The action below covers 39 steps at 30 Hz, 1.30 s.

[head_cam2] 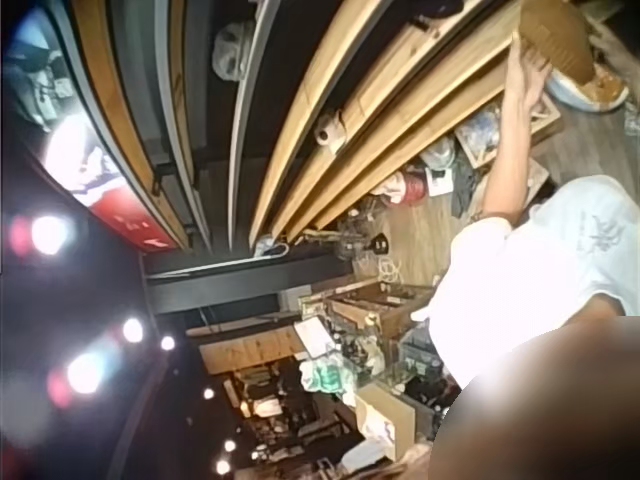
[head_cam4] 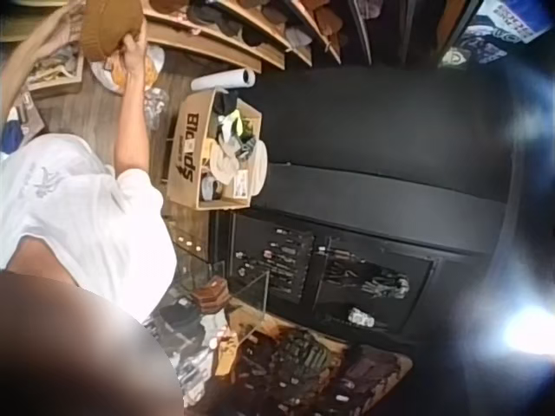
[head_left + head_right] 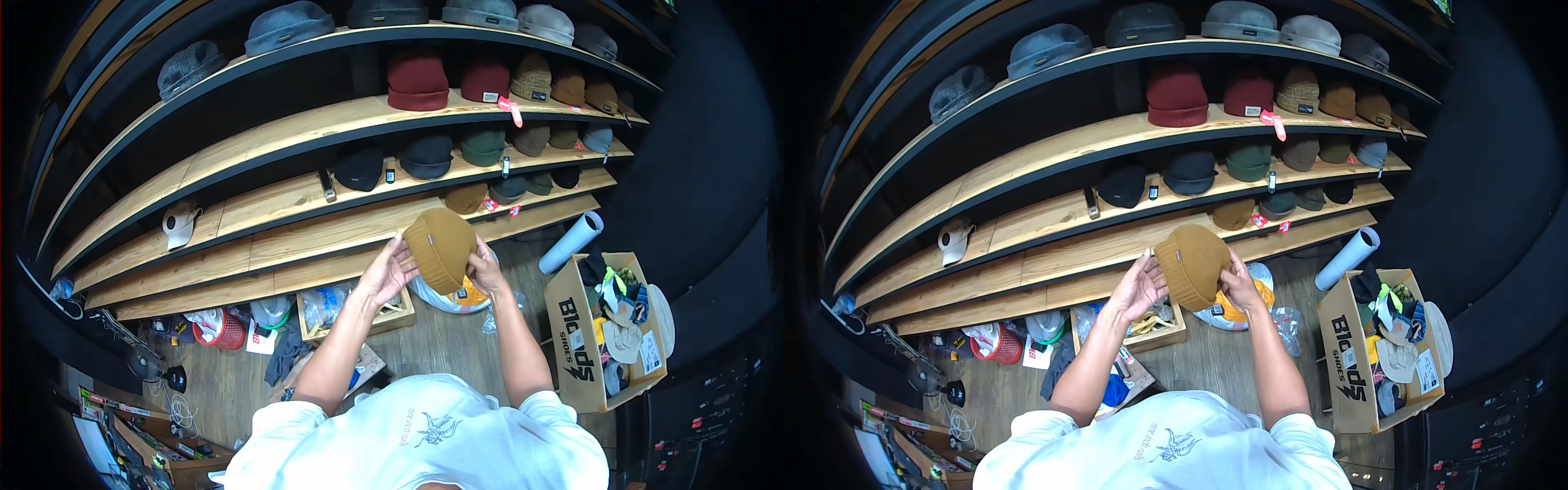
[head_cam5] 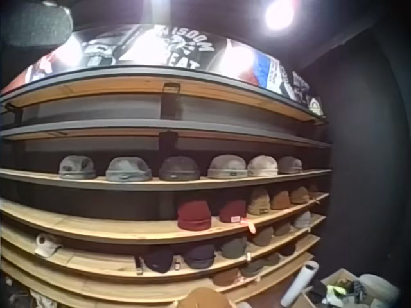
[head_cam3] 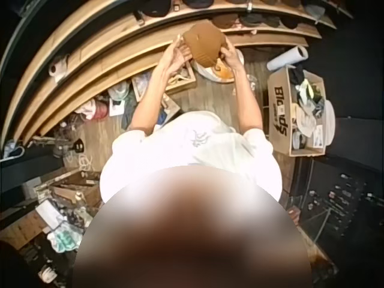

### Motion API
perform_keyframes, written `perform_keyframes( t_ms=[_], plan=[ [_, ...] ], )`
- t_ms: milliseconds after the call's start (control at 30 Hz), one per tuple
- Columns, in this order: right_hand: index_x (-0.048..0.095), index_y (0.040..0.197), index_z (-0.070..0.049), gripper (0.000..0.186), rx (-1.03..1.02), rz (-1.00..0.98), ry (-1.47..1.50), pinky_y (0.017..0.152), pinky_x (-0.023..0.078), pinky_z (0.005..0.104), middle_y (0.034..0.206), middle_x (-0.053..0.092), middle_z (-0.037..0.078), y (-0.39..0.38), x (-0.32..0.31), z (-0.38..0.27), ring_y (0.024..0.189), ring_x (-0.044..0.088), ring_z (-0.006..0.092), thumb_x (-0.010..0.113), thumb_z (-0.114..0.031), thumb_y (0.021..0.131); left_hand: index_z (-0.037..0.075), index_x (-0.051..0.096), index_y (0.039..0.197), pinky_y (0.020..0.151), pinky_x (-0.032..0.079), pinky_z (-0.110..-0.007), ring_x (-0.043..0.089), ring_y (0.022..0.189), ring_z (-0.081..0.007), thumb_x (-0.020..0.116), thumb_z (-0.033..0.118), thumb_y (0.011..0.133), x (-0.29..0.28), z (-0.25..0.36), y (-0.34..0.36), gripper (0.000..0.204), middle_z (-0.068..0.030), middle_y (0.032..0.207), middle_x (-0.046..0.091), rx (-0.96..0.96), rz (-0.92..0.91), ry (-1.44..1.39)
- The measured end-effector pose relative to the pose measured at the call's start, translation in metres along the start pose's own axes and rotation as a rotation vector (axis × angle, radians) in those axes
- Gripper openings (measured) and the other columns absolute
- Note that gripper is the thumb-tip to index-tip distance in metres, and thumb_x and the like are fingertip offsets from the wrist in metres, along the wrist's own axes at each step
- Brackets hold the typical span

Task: The recorder cleans hats with a brush, removes them from a box, and places them onto shelves.

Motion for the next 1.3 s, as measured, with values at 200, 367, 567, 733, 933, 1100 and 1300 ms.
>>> perform_keyframes(
  t_ms=[200, 367, 567, 733, 933, 1100, 1300],
  plan=[
    [0.040, 0.142, -0.009, 0.059, -0.030, 0.061, -0.080, 0.097, 0.047, 0.0330, 0.128, 0.055, 0.004, -0.002, -0.010, 0.006, 0.116, 0.055, 0.0160, 0.057, 0.000, 0.085, 0.010, 0.055, 0.121, 0.090, 0.053, -0.040, 0.064, 0.102, -0.0238, 0.062, 0.034, 0.095, -0.023, -0.002, 0.010, 0.037, -0.0110, 0.110, 0.065, 0.309, 0.003, 0.159],
    [0.040, 0.142, -0.009, 0.059, 0.003, 0.011, -0.142, 0.098, 0.046, 0.0349, 0.132, 0.053, 0.004, -0.006, -0.007, -0.002, 0.117, 0.055, 0.0168, 0.055, 0.003, 0.086, 0.010, 0.050, 0.131, 0.095, 0.050, -0.040, 0.063, 0.105, -0.0212, 0.058, 0.033, 0.097, -0.020, -0.010, 0.013, 0.041, -0.0101, 0.116, 0.062, 0.042, -0.007, 0.016],
    [0.023, 0.152, -0.014, 0.080, 0.226, 0.025, -0.218, 0.097, 0.047, 0.0426, 0.143, 0.041, 0.008, -0.016, 0.014, -0.006, 0.128, 0.045, 0.0233, 0.066, -0.031, 0.088, 0.005, 0.050, 0.130, 0.098, 0.049, -0.040, 0.058, 0.113, -0.0228, 0.060, 0.034, 0.096, -0.037, -0.015, 0.024, 0.046, -0.0121, 0.123, 0.057, 0.023, 0.026, 0.044],
    [0.033, 0.146, -0.005, 0.074, 0.144, 0.142, -0.452, 0.100, 0.046, 0.0358, 0.137, 0.048, 0.012, -0.016, 0.020, 0.002, 0.125, 0.048, 0.0219, 0.073, -0.022, 0.086, 0.002, 0.052, 0.125, 0.096, 0.051, -0.039, 0.059, 0.111, -0.0232, 0.059, 0.031, 0.097, -0.061, -0.026, 0.024, 0.041, -0.0124, 0.120, 0.059, -0.030, 0.044, -0.035],
    [0.036, 0.145, -0.005, 0.072, 0.131, 0.180, -0.493, 0.102, 0.045, 0.0353, 0.140, 0.046, 0.013, -0.011, 0.027, 0.003, 0.124, 0.050, 0.0251, 0.075, -0.015, 0.085, 0.001, 0.052, 0.124, 0.096, 0.051, -0.039, 0.061, 0.108, -0.0223, 0.057, 0.026, 0.097, -0.078, -0.031, 0.024, 0.037, -0.0108, 0.118, 0.061, -0.050, 0.059, -0.098],
    [0.026, 0.150, -0.006, 0.091, 0.188, 0.397, -0.492, 0.105, 0.042, 0.0386, 0.146, 0.038, 0.017, -0.002, 0.040, 0.019, 0.131, 0.043, 0.0301, 0.080, -0.026, 0.080, 0.001, 0.054, 0.118, 0.095, 0.050, -0.038, 0.063, 0.104, -0.0226, 0.055, 0.023, 0.097, -0.100, -0.036, 0.037, 0.030, -0.0117, 0.112, 0.064, 0.010, 0.096, -0.187],
    [0.030, 0.147, -0.006, 0.087, 0.146, 0.450, -0.641, 0.107, 0.039, 0.0365, 0.140, 0.046, 0.015, 0.020, 0.032, 0.052, 0.129, 0.046, 0.0246, 0.081, -0.016, 0.077, 0.004, 0.054, 0.120, 0.094, 0.049, -0.039, 0.064, 0.101, -0.0229, 0.053, 0.031, 0.096, -0.127, -0.034, 0.058, 0.036, -0.0112, 0.111, 0.065, -0.049, 0.079, -0.131]
  ],
)
Point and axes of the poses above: each hand's wrist, its own y-axis towards the middle knuckle, its own x-axis out of the palm, z = x × y, the point moved 3 cm from there along y, towards the middle knuckle
